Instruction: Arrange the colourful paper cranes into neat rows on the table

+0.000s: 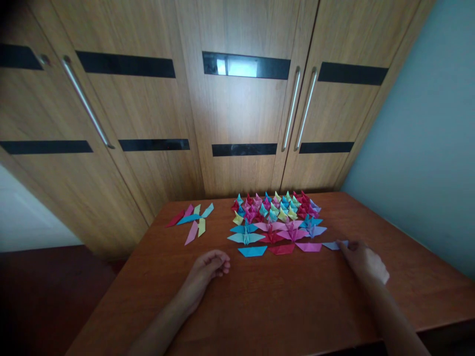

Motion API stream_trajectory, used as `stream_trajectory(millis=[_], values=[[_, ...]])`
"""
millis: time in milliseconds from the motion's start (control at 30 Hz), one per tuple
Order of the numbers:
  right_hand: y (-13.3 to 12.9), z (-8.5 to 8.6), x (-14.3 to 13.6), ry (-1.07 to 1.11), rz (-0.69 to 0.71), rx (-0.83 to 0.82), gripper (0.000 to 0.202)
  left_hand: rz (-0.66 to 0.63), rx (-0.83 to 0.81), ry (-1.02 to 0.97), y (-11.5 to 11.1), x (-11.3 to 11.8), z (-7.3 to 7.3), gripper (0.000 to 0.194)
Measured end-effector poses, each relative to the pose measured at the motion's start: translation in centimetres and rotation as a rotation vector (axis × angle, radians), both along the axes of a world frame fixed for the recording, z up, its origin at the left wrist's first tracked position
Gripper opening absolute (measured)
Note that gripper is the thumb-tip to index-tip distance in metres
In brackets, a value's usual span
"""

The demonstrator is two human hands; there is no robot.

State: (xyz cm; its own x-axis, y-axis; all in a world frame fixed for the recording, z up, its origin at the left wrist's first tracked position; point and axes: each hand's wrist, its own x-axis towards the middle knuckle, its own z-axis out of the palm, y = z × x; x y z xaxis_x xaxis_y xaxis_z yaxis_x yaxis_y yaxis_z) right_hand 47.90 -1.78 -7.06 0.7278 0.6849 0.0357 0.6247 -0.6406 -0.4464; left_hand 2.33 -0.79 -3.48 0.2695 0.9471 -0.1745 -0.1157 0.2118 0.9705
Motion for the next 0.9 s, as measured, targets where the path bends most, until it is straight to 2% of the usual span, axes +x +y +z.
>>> stream_trajectory(millis=[133,233,333,400,500,633,700,767,900], values=[[-0.2,0.7,-0.6,0.021,-0.049,-0.112,0.065,-0.011,0.002,-0.011,0.0,0.0,-0.1,0.019],[-0.5,1.3,-1.8,-0.024,-0.058,-0.072,0.063,-0.01,0.006,-0.009,-0.1,0.0,-0.1,0.019],[-0.9,1.9,-4.7,-0.078,0.006,0.035,0.056,0.004,0.002,-0.006,-0.1,0.0,0.0,0.019],[-1.0,2.4,-7.9,-0.087,0.149,0.171,0.049,0.006,0.005,-0.012,-0.1,0.1,0.0,0.02],[-1.1,3.1,-14.3,0.049,0.515,0.389,0.042,-0.002,0.018,-0.027,-0.1,0.1,-0.2,0.019],[-1.0,3.4,-23.3,0.146,0.888,0.401,0.038,0.016,0.034,-0.051,0.0,-0.1,-0.4,0.02],[-1.0,3.0,-26.7,0.146,0.979,0.361,0.037,0.045,0.056,-0.047,0.3,-0.4,-0.5,0.022],[-1.1,2.4,-28.9,0.134,1.031,0.319,0.035,0.09,0.11,0.022,1.0,-1.1,-0.6,0.024],[-1.5,1.7,-30.5,0.103,1.118,0.262,0.031,0.167,0.327,0.353,3.3,-3.8,-0.6,0.027]])
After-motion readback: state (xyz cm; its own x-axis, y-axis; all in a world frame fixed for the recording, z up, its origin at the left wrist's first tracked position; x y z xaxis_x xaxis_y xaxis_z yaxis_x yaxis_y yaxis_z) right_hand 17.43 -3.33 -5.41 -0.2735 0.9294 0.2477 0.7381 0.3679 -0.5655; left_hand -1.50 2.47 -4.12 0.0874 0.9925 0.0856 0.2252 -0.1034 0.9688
